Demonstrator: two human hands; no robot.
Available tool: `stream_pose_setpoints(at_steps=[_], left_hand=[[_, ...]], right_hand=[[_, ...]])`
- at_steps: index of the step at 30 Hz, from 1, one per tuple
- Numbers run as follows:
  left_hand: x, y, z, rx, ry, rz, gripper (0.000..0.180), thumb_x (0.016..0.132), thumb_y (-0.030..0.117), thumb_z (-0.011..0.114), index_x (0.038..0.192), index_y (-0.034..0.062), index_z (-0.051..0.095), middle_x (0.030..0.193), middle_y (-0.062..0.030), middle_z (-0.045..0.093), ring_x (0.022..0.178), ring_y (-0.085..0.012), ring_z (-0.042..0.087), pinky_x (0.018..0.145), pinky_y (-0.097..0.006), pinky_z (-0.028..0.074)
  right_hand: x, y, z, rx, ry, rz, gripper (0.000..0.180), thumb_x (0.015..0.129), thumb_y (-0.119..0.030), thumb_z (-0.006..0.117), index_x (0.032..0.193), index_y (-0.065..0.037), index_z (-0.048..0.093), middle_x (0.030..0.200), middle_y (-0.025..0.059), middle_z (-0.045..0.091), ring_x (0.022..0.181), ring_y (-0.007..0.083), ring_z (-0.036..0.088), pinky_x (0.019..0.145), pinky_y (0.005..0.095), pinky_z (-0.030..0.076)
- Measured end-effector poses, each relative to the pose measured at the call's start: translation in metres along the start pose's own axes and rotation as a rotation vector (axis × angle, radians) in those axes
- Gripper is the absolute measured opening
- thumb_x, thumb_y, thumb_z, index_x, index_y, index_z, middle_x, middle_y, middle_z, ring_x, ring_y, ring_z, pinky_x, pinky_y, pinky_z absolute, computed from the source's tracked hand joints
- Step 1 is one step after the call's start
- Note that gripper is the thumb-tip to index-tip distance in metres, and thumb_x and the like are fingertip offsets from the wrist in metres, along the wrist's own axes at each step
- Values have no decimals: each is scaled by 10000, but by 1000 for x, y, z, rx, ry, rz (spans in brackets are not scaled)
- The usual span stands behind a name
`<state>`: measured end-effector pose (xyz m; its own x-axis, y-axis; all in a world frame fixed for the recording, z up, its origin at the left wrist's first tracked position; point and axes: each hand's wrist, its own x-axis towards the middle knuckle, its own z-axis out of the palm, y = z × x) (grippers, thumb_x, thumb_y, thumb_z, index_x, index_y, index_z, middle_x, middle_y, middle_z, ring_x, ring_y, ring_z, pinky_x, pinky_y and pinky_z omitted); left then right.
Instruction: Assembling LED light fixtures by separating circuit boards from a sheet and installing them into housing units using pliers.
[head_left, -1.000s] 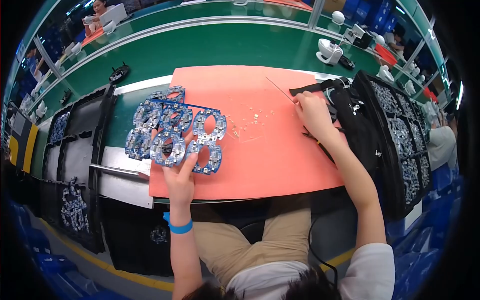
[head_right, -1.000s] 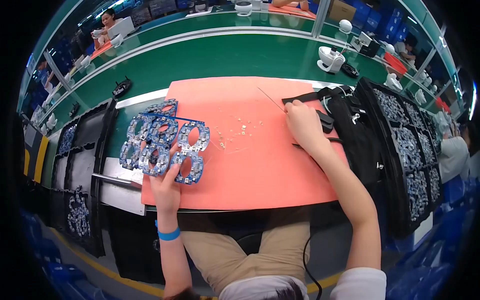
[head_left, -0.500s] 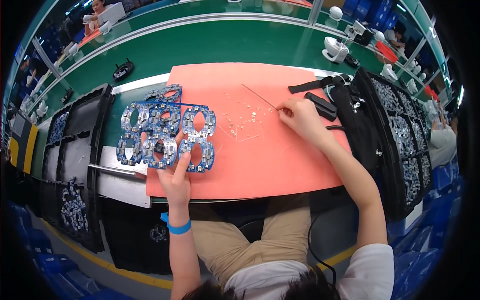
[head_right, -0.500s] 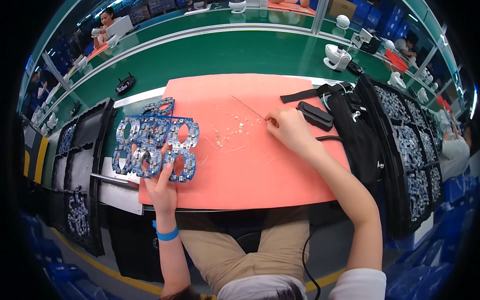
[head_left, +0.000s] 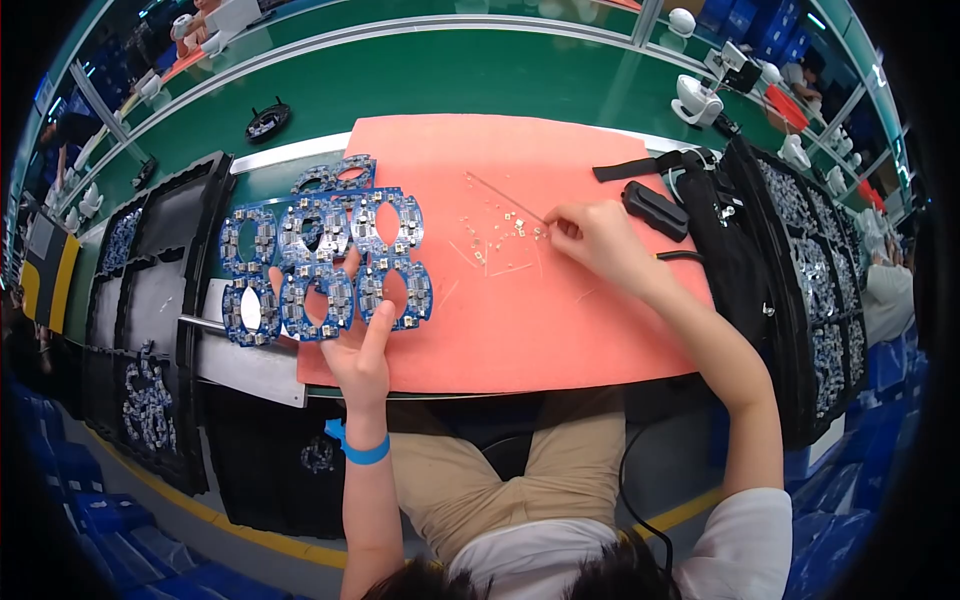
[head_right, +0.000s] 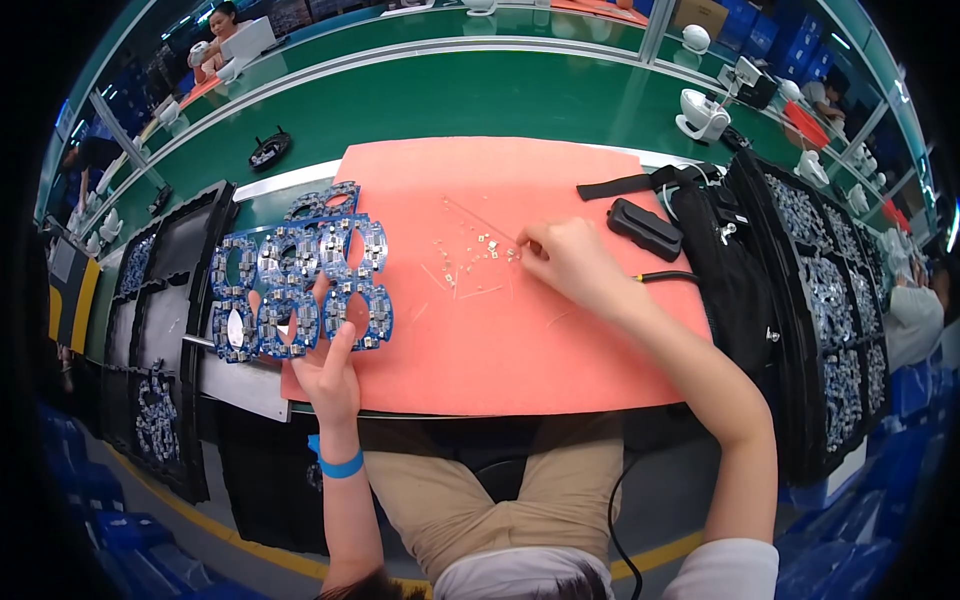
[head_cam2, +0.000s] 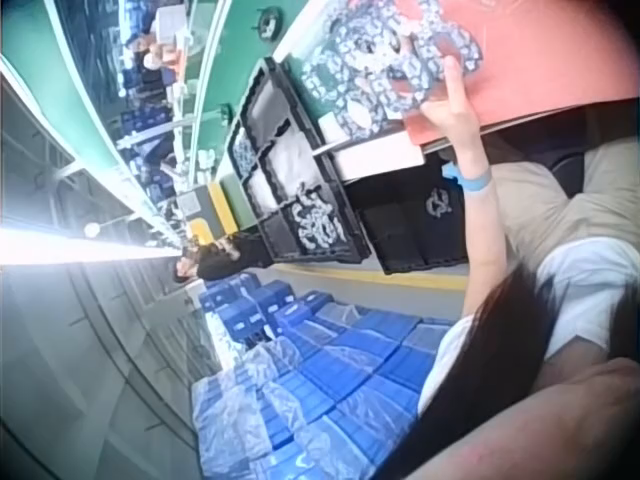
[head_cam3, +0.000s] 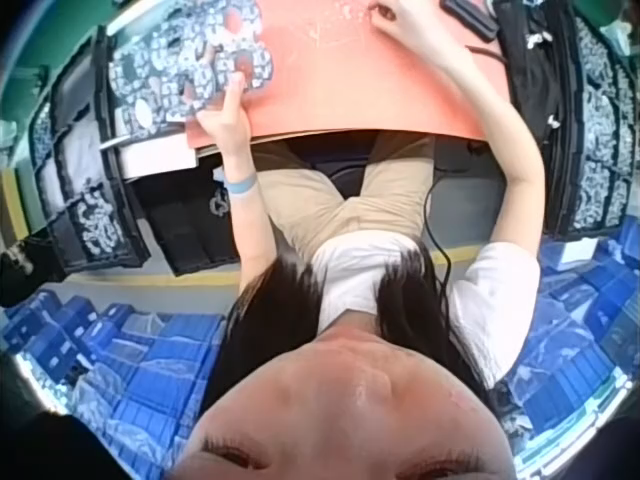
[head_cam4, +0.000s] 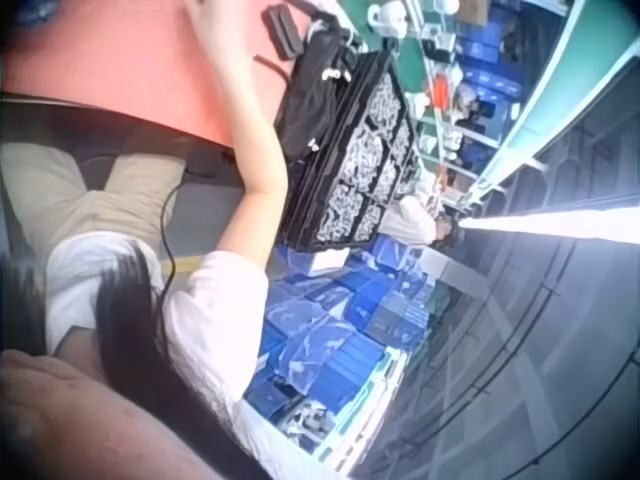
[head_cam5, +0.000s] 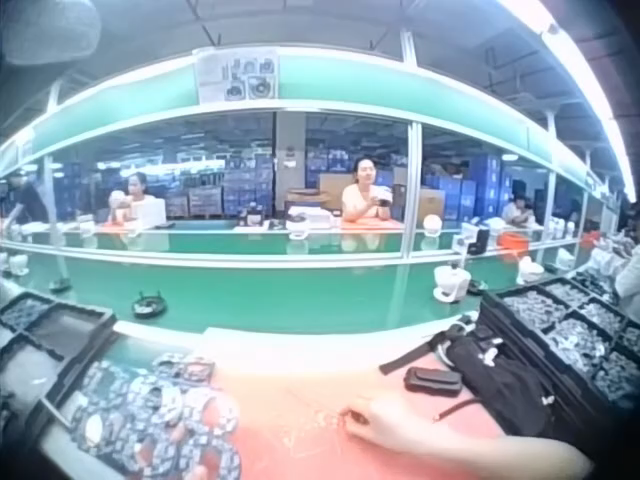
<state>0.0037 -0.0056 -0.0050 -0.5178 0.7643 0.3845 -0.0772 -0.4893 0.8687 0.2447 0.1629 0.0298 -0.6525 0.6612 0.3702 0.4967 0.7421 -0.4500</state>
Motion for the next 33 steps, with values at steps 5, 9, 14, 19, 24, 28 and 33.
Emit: stream_pose_setpoints(at_steps=[5, 9, 14, 19, 24, 28, 33], left_hand=[[1, 0, 2, -15, 1, -49, 690, 857, -122, 545, 1459, 33, 244, 1437, -187, 415, 1309, -240, 422, 1087, -377, 354], [3, -5, 1, -60, 33, -18, 693, 859, -123, 548, 1457, 34, 236, 1430, -197, 420, 1299, -235, 433, 1079, -368, 370], [1, 1, -2, -19, 52, -36, 658, 858, -125, 551, 1437, 16, 270, 1420, -198, 430, 1291, -231, 440, 1075, -363, 378], [0, -1, 0, 2, 39, -27, 649, 858, -137, 549, 1429, 2, 274, 1421, -196, 429, 1291, -231, 440, 1071, -362, 382], [-2, -4, 0, 10, 51, 2, 741, 858, -150, 533, 1476, 63, 185, 1425, -203, 423, 1310, -240, 422, 1094, -379, 351], [1, -6, 2, 37, 38, 15, 744, 857, -148, 535, 1476, 61, 180, 1419, -198, 430, 1298, -238, 434, 1081, -375, 366], [3, -1, 2, -4, 92, 2, 720, 856, -156, 514, 1473, 65, 217, 1416, -175, 432, 1284, -232, 439, 1038, -357, 418]], right_hand=[[27, 36, 4, -120, 113, 60, 112, 777, -45, 608, 844, 34, 649, 765, 166, 630, 700, 314, 635, 643, 389, 508], [24, 28, 13, -159, 141, -69, 99, 779, -49, 613, 843, 25, 628, 789, 153, 606, 704, 321, 612, 639, 410, 494], [15, 10, 18, -33, 37, -128, 119, 761, -58, 644, 860, 8, 634, 803, 135, 609, 728, 308, 609, 648, 396, 496], [28, 14, 17, 25, 57, -85, 122, 788, -47, 631, 900, -1, 646, 849, 137, 626, 732, 303, 620, 651, 379, 500], [39, 25, 26, 42, 52, -61, 130, 799, -14, 639, 926, 9, 639, 844, 118, 616, 728, 240, 626, 665, 337, 506], [23, 16, 13, 12, -87, -241, 138, 799, -10, 648, 937, -10, 648, 858, 111, 616, 773, 267, 618, 679, 339, 502], [3, -5, -14, 15, 4, -188, 112, 791, -1, 670, 901, -6, 657, 796, 96, 621, 700, 233, 632, 639, 322, 507]])
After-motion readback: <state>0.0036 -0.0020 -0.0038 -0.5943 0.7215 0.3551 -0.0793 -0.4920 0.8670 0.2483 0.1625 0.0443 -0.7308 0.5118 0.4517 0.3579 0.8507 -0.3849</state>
